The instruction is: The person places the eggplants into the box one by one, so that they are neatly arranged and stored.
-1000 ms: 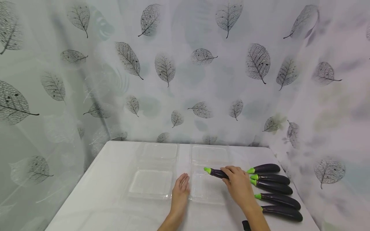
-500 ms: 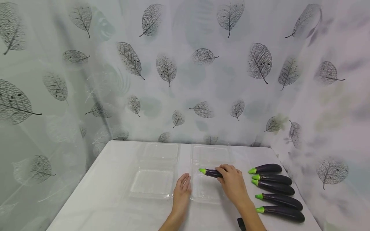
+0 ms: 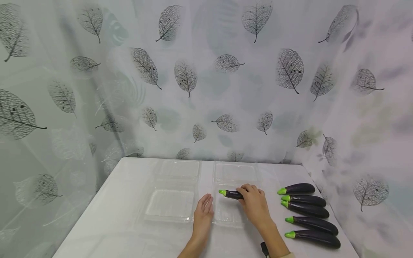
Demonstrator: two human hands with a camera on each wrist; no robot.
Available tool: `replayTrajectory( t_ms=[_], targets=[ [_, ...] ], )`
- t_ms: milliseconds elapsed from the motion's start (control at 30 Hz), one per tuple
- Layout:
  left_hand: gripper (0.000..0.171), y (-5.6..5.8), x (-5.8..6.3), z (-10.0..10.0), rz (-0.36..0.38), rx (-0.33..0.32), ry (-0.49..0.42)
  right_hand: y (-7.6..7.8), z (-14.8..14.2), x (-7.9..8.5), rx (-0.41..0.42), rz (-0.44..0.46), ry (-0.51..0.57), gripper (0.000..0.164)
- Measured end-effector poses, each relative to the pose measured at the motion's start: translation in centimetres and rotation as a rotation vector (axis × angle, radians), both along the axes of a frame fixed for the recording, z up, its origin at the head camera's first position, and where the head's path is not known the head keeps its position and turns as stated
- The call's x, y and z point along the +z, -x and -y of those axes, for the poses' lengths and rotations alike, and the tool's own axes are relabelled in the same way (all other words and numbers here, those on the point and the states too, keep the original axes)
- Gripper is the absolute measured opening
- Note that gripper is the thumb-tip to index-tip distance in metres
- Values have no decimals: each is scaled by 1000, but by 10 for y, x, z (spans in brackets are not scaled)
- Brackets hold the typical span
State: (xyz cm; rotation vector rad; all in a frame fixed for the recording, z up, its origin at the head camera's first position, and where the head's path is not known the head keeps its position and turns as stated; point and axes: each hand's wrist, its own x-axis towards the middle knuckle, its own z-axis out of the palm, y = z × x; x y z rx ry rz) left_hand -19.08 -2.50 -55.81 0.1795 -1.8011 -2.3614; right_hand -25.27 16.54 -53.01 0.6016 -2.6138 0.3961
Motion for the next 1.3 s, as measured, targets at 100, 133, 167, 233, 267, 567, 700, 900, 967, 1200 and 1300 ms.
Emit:
replayTrajectory(
  t_ms=[100, 133, 167, 233, 267, 567, 700, 900, 967, 1200, 1300],
  targets=[
    [54, -1, 0, 0, -3, 5, 0, 3, 1, -5, -5, 5, 12, 43],
    [54, -1, 0, 0, -6, 4, -4, 5, 1, -7, -5, 2, 14, 43],
    [54, -1, 1, 0, -9, 6, -8, 5, 1, -8, -5, -1, 15, 43],
    [54, -2, 2, 0, -11, 10, -13, 7, 1, -12, -5, -9, 17, 43],
    [54, -2, 2, 0, -13, 10, -18, 8, 1, -13, -7, -10, 16, 43],
    [57, -1, 3, 0, -15, -6, -50, 13, 0, -25, -29, 15, 5, 42],
    [57, -1, 1, 0, -15, -13, -54, 14, 0, -29, -28, 5, -3, 43],
    [58, -2, 1, 0, -38, -13, -46, 13, -1, -26, -22, 12, 4, 44],
    [57, -2, 0, -1, -37, -11, -41, 12, -4, -23, -29, 32, 12, 45],
    [57, 0, 0, -1, -35, 1, -49, 5, -14, -12, -52, 66, 34, 43],
    [58, 0, -1, 0, -22, 3, -42, 1, -17, -8, -56, 65, 48, 40]
  ],
)
